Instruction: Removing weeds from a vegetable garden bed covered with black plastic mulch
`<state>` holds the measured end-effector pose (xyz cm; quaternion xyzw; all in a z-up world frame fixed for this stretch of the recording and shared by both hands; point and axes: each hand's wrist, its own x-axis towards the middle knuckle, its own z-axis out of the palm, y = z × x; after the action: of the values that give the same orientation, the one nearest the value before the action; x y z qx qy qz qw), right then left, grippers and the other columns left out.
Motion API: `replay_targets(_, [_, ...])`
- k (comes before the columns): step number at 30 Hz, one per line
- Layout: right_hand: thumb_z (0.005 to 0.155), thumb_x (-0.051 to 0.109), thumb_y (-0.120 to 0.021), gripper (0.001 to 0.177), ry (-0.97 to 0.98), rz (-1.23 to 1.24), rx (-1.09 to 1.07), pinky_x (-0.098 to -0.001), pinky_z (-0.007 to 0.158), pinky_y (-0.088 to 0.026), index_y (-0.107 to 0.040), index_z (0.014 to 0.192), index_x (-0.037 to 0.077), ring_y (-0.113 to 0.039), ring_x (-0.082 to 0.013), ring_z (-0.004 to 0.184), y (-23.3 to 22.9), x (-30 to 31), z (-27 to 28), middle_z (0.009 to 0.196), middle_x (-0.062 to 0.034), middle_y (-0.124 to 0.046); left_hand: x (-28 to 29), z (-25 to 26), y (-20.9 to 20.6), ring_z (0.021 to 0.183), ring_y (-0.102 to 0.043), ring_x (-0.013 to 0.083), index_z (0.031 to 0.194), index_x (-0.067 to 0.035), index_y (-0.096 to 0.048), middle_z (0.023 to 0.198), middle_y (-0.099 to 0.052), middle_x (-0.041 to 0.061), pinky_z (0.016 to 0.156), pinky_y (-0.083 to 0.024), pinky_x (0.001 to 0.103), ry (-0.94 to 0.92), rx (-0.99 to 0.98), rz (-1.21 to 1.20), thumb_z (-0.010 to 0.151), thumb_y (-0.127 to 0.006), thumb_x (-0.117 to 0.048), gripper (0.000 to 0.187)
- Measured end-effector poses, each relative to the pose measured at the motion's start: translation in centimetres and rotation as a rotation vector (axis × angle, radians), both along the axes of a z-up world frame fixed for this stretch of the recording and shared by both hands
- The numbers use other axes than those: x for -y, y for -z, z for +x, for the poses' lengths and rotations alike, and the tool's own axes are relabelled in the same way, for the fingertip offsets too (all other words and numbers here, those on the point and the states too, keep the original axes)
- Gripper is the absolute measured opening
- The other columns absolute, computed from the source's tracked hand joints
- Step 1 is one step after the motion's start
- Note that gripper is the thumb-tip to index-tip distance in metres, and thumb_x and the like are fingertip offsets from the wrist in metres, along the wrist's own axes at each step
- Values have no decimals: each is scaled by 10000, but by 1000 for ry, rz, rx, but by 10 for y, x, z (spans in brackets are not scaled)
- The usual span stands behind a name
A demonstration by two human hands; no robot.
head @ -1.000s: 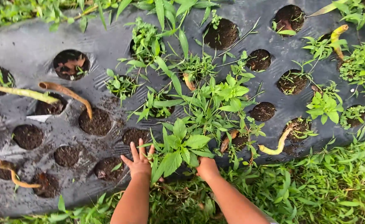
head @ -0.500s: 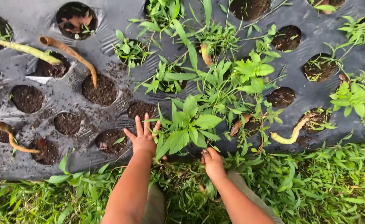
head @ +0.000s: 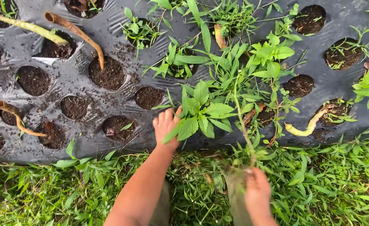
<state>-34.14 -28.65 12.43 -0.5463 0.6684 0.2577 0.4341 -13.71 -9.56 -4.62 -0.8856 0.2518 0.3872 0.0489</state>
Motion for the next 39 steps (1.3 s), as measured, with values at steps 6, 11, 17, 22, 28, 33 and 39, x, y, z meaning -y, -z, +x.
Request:
replay_targets(6, [1132, 104, -501, 202, -61, -306, 36, -427, 843, -447, -672, 1218, 40, -547, -264, 935, -21, 114, -37, 1045, -143, -645, 0, -1, 4, 905, -548, 436, 1463, -196, -461, 1155, -483, 165, 631, -476, 530, -163, 159, -418, 896, -677, -183, 606])
replay_targets(11, [1002, 391, -603, 672, -683, -253, -373, -588, 804, -594, -412, 1607, 168, -687, -434, 928, 9, 158, -37, 1378, -223, -534, -15, -3, 14, 938, -585, 460, 1356, -137, -509, 1202, -494, 179, 703, -514, 561, -288, 130, -447, 798, -641, 3, 590])
replay_targets(17, [910, 145, -776, 505, -926, -317, 296, -496, 859, -619, -642, 1367, -20, -714, -383, 1009, 94, 51, 69, 1201, -287, -630, -20, -16, 50, 626, -681, 404, 1280, -101, -478, 983, -572, 131, 548, -586, 494, -230, 217, -380, 801, -590, -98, 493])
replay_targets(22, [753, 93, -776, 590, -913, -324, 541, -566, 847, -623, -688, 1336, 92, -716, -475, 968, 282, -9, 58, 1197, -232, -636, -11, -13, 64, 773, -716, 449, 1347, -88, -495, 1104, -602, 167, 620, -645, 516, -305, 68, -448, 846, -630, -221, 536])
replay_targets(28, [733, -70, -722, 616, -914, -354, 748, -620, 816, -623, -669, 1338, 38, -671, -539, 889, 264, -36, 94, 1138, -275, -616, 24, 24, 2, 1123, -673, 284, 1463, -409, -567, 1360, -709, -24, 821, -469, 410, -1361, -621, -241, 861, -535, -425, 604])
replay_targets(33, [731, 0, -737, 565, -920, -345, 752, -588, 811, -622, -682, 1289, 73, -680, -499, 884, 260, -40, 90, 1106, -229, -631, 12, 28, 13, 869, -642, 504, 1182, 171, -541, 1045, -663, 370, 915, -537, 496, -851, -573, -452, 1012, -538, -187, 397])
replay_targets(39, [729, 70, -752, 516, -934, -331, 747, -556, 807, -621, -695, 1240, 107, -690, -458, 880, 247, -35, 64, 1074, -183, -647, -30, -55, 133, 853, -641, 339, 1084, -112, -693, 1057, -636, 67, 821, -584, 428, -447, 3, -894, 935, -646, -226, 193])
